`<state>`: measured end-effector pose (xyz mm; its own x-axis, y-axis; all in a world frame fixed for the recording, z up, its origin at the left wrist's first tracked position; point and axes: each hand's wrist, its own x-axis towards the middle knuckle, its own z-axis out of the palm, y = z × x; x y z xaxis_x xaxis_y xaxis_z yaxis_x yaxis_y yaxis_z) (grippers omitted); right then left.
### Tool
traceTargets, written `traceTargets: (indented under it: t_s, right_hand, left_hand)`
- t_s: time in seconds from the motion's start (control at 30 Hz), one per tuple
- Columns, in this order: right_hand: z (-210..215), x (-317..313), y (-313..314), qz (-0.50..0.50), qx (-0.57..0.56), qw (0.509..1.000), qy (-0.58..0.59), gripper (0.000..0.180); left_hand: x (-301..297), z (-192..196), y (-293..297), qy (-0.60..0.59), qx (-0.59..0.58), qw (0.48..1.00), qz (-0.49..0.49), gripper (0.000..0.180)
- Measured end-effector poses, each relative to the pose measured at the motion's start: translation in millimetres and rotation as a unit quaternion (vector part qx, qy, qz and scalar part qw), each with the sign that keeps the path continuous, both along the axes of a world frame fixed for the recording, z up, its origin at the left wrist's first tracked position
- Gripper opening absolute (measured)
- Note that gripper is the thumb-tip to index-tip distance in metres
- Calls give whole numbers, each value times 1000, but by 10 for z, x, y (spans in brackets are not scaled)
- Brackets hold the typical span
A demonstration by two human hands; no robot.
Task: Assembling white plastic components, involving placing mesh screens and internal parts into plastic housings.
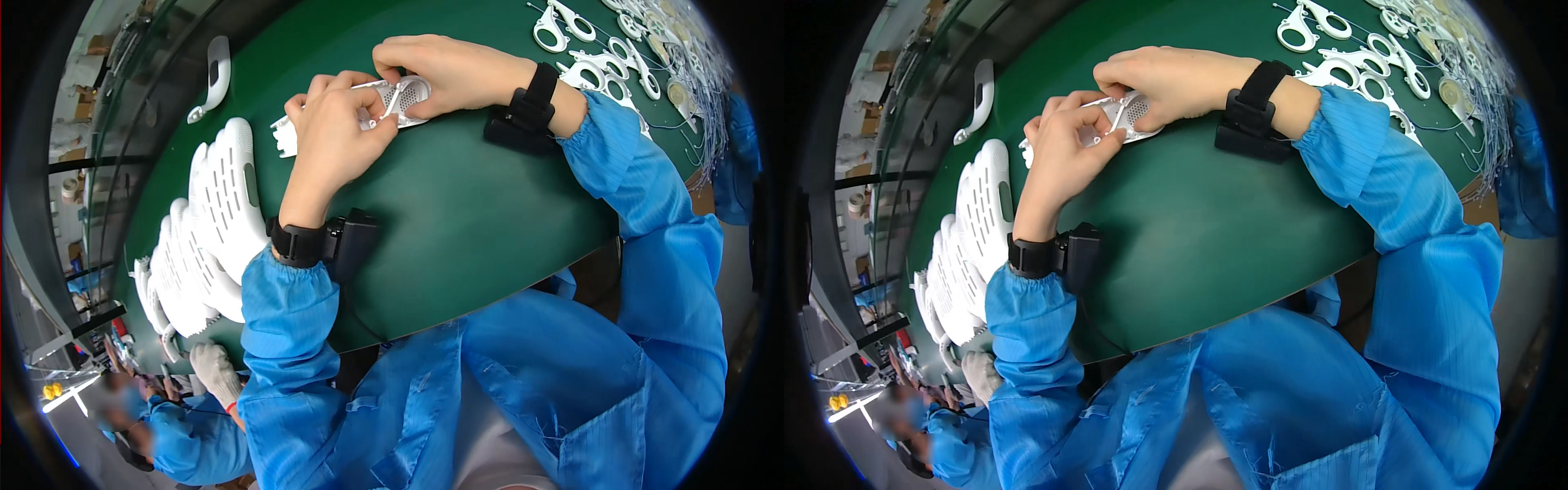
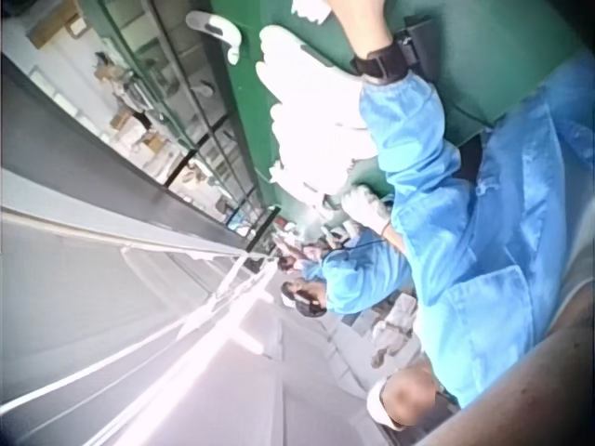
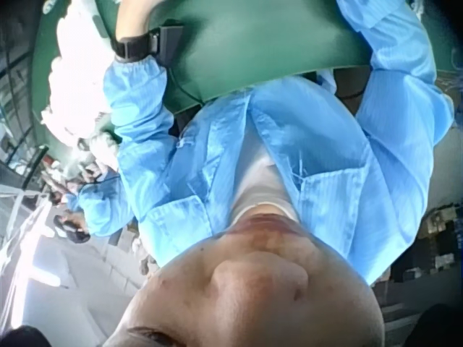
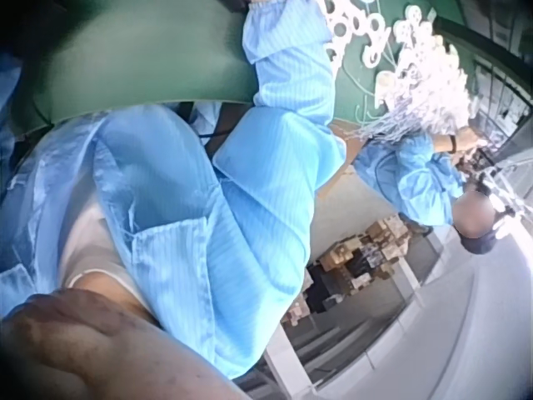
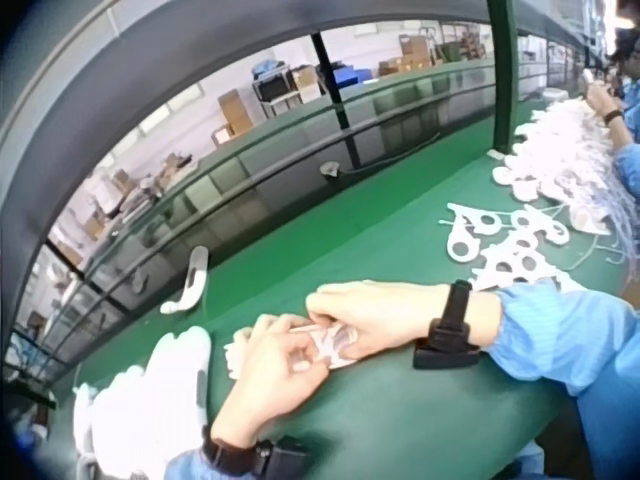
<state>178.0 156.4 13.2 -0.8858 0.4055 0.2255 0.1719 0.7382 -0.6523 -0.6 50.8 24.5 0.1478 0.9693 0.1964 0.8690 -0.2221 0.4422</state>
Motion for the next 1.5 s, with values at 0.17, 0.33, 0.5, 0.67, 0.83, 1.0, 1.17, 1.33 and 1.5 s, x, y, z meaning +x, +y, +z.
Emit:
traceTargets:
  t_s: [0.17,0.33,0.5,0.67,0.83,1.0,1.17,1.33,1.5]
  right_hand:
    - [111,-23,-20,4,-76,996,-55,41]
    - [16,-56,12,3,-54,997,-61,45]
    - [70,-23,63,-30,-30,993,-106,31]
    - [122,-120,143,-28,16,994,-109,32]
    - [147,-216,194,-9,-17,983,-180,34]
    - [55,-141,171,-8,-71,992,-103,37]
    - [185,61,343,-15,-124,987,-104,36]
    - [161,404,1012,-206,-203,957,-40,34]
    - [1,378,1607,-358,-155,914,-112,54]
  left_hand:
    - [2,-19,-33,30,26,999,-3,15]
    - [47,-12,-17,33,86,993,72,25]
    - [55,197,66,136,-100,985,47,35]
    - [-2,267,96,139,-93,986,8,36]
    - [-31,261,113,155,-134,979,-10,36]
    - [-103,245,154,145,-152,977,-23,37]
    - [-187,290,-39,-306,238,915,111,20]
    - [3,-165,-201,-499,79,861,59,9]
    - [51,-274,-191,-323,-74,942,-44,22]
